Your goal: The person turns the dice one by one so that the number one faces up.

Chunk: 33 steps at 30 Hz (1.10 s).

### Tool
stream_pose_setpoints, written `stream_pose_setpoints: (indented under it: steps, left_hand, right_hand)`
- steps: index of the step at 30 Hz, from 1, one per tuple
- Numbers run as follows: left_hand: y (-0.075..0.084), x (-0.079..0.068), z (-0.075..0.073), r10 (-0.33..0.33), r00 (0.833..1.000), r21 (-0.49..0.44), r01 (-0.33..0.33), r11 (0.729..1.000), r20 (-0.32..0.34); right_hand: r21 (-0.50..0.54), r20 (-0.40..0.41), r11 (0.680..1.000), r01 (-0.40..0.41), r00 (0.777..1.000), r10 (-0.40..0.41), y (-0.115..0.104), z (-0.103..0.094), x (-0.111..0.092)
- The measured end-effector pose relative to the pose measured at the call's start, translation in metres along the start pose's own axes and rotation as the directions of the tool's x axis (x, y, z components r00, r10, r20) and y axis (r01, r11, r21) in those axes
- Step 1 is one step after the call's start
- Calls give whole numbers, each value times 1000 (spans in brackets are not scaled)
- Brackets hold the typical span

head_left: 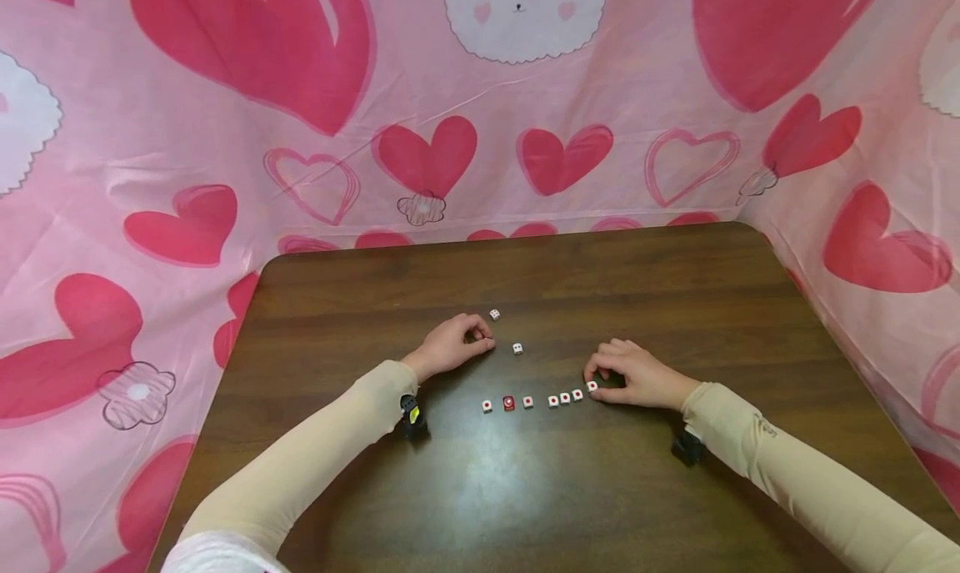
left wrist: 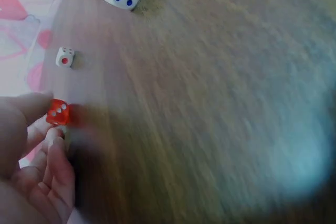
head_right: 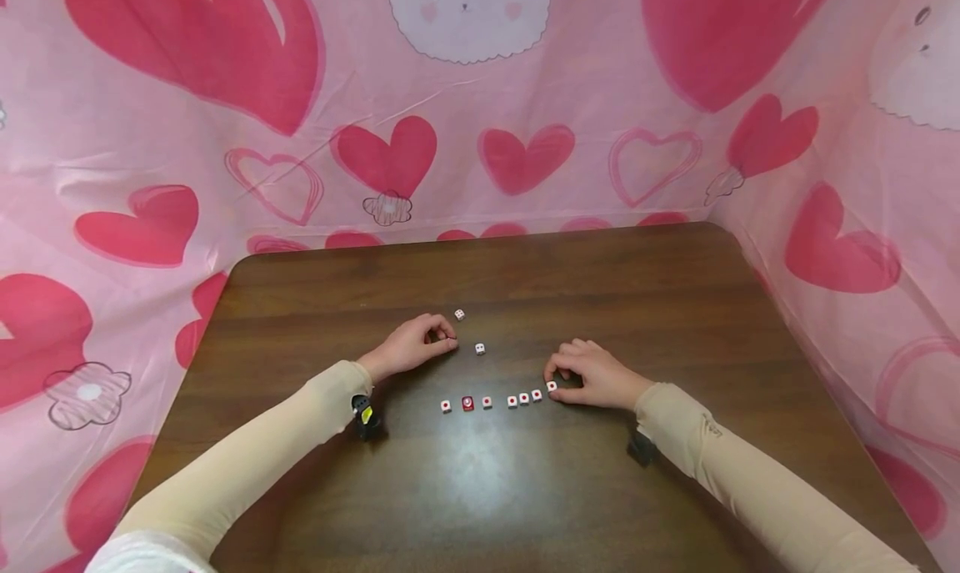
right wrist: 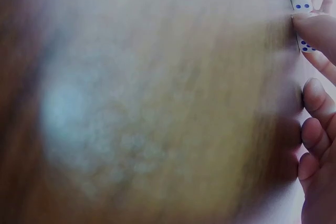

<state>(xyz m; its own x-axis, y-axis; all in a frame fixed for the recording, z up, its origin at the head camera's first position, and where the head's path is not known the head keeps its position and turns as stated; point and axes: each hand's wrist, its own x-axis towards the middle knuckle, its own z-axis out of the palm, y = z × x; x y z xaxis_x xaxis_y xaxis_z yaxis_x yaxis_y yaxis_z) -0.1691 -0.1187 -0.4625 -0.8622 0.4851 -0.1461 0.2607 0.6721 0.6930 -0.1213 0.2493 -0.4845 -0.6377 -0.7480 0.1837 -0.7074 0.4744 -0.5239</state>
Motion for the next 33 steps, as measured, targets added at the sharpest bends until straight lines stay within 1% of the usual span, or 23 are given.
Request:
stream_pose_setpoints:
  steps: [7,13,17,22,26,29,33]
  left_hand:
    - [-2,2,0,-16,1000,-15,16,1000,14]
    - [-1,0,-1,3,1000,-20,-3,1000,-1]
    - [0,0,-1,12,1000,-11,-12,1000,14]
    - [-4,-1,-2,27,999,-59,-25,998,29]
    - [-9,-5,-4,21,999,-116,-16,993,37]
    - [-13,-9,-6,40,999,-114,-36,993,32]
    - [-15,-16,-6,79,997,-71,-77,995,26]
  right_hand:
    - [1,1,1000,1,1000,-1,0,0,0]
    - [2,-1,1000,-3,1000,3,-1,-1,0]
    - [-1,3,1000,-11,1000,11,0,-1,0]
    - [-1,8,1000,-14,1000,14,0,0,0]
    - [-3,20,1000,-27,999,27,1,0,0]
    - [-7,27,999,-32,999,32,1,0,1]
    - [-13,19,1000,-28,999,28,0,-1,0]
